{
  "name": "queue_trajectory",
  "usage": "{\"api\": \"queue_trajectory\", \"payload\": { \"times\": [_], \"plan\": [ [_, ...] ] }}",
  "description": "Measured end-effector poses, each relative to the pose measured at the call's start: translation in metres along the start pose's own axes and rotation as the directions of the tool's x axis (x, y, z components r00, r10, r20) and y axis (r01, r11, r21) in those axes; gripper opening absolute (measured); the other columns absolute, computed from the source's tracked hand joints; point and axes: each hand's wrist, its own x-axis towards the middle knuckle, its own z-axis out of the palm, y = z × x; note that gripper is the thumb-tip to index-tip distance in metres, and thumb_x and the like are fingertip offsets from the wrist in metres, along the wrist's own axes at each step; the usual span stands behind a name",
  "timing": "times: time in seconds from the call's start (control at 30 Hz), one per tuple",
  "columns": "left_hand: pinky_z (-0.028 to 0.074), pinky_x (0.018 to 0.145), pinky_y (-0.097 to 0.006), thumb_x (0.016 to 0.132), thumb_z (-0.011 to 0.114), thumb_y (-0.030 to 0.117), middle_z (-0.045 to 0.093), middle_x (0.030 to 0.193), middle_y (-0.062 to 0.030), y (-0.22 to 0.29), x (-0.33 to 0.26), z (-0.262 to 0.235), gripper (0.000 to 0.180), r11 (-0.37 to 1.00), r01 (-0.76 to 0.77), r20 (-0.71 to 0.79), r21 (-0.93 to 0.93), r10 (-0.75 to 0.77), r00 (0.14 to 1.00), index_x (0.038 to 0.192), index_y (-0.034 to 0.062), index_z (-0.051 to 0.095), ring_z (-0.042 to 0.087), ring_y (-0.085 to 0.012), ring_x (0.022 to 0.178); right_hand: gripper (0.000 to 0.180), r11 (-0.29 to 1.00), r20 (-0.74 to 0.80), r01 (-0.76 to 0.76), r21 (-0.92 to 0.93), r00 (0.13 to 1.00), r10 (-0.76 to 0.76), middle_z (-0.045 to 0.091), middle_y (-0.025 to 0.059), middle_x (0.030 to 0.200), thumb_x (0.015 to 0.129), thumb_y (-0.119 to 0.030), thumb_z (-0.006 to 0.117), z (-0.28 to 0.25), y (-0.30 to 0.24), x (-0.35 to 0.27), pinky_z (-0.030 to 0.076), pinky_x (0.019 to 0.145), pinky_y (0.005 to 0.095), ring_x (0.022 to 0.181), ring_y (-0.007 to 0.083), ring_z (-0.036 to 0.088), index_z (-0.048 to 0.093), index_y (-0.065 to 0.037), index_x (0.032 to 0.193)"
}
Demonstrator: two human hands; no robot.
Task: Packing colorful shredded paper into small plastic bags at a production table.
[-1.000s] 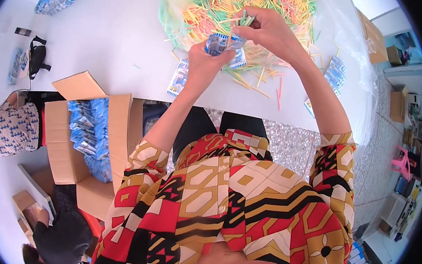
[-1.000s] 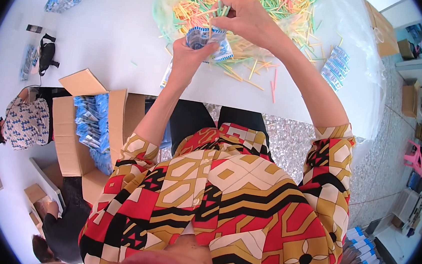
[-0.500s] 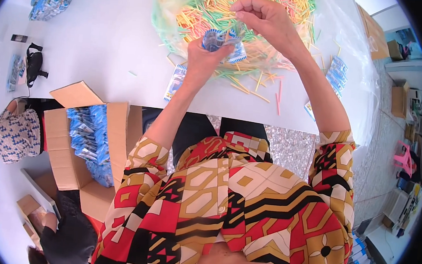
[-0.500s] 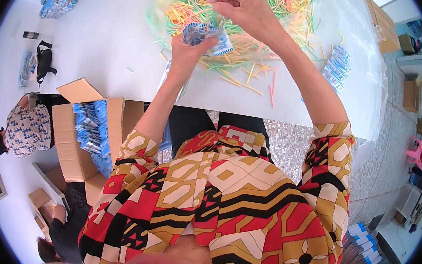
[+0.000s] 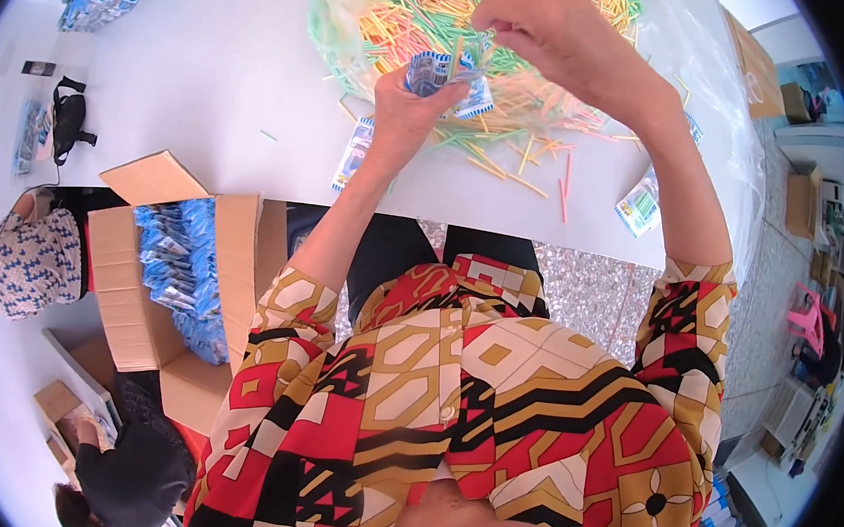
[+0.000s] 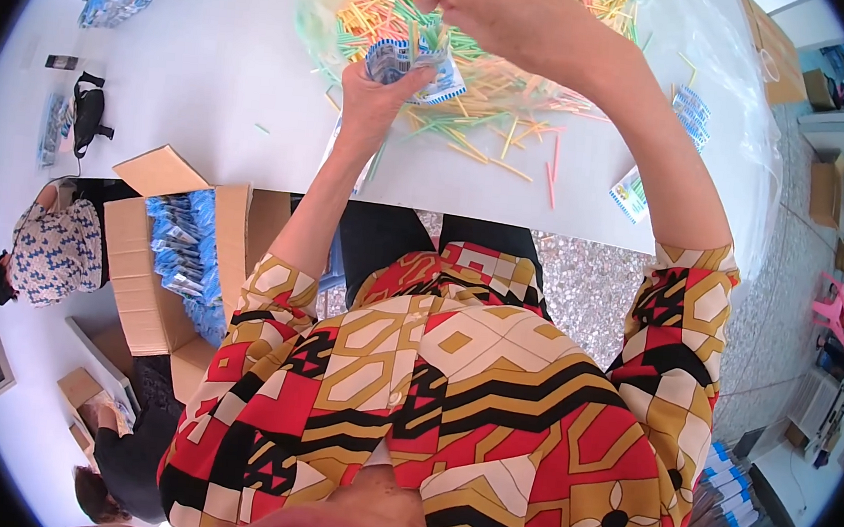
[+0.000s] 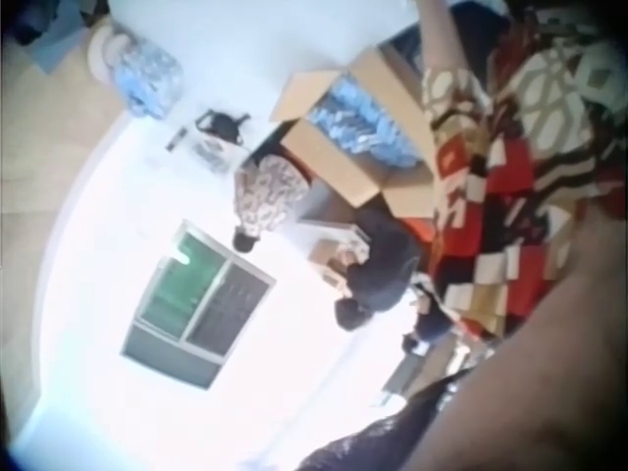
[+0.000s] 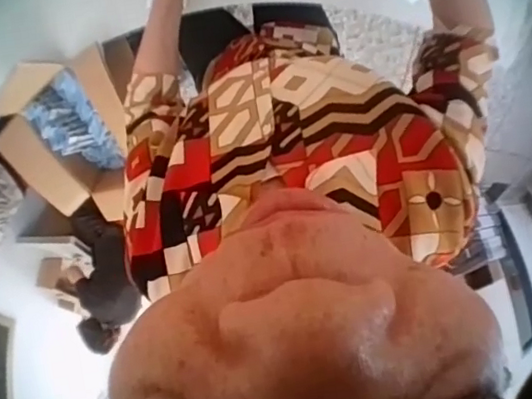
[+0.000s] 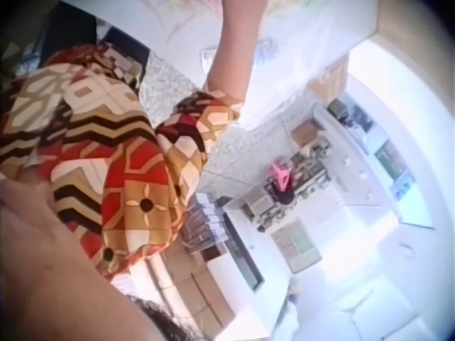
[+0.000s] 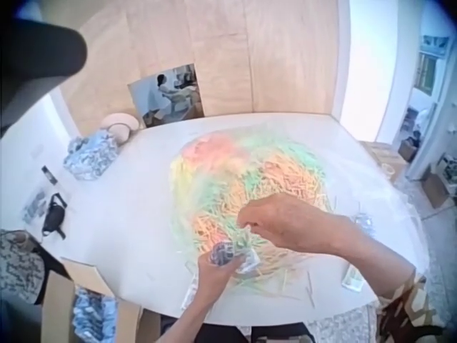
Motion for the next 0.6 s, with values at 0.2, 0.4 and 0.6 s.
{"api": "queue_trajectory", "payload": {
  "times": [0.2, 0.4, 0.6],
  "plan": [
    [0.043, 0.058, -0.021, 0.076, 0.071, 0.008, 0.063, 0.072, 0.0012, 0.011, -0.006, 0.001, 0.012, 0.999, -0.045, 0.007, 0.025, 0.045, 0.999, 0.085, 0.0006, 0.067, 0.054, -0.0042, 0.064, 0.016, 0.992, -0.002, -0.068, 0.104, 0.998, 0.068, 0.062, 0.0067, 0.088, 0.085, -0.012, 0.059, -0.003, -0.012, 0.005, 0.047, 0.072, 0.0337, 0.083, 0.0213, 0.060, 0.062, -0.004, 0.098],
    [0.041, 0.055, -0.021, 0.075, 0.071, 0.008, 0.062, 0.070, 0.0022, 0.013, -0.008, 0.001, 0.013, 0.998, -0.060, 0.004, 0.017, 0.060, 0.998, 0.085, 0.0011, 0.066, 0.051, -0.0037, 0.062, 0.021, 0.984, 0.038, -0.134, 0.118, 0.991, 0.130, 0.062, 0.0155, 0.094, 0.080, -0.017, 0.062, -0.007, -0.021, 0.008, 0.045, 0.082, 0.0390, 0.092, 0.0307, 0.058, 0.063, -0.001, 0.093],
    [0.040, 0.054, -0.021, 0.075, 0.071, 0.008, 0.060, 0.068, 0.0028, 0.014, -0.010, -0.001, 0.011, 0.998, -0.038, 0.002, 0.043, 0.038, 0.999, 0.083, 0.0014, 0.066, 0.050, -0.0033, 0.061, 0.022, 0.990, 0.132, -0.115, 0.082, 0.986, 0.103, 0.060, 0.0146, 0.097, 0.078, -0.019, 0.064, -0.011, -0.031, 0.010, 0.043, 0.085, 0.0388, 0.096, 0.0306, 0.055, 0.063, -0.001, 0.091]
  ]
}}
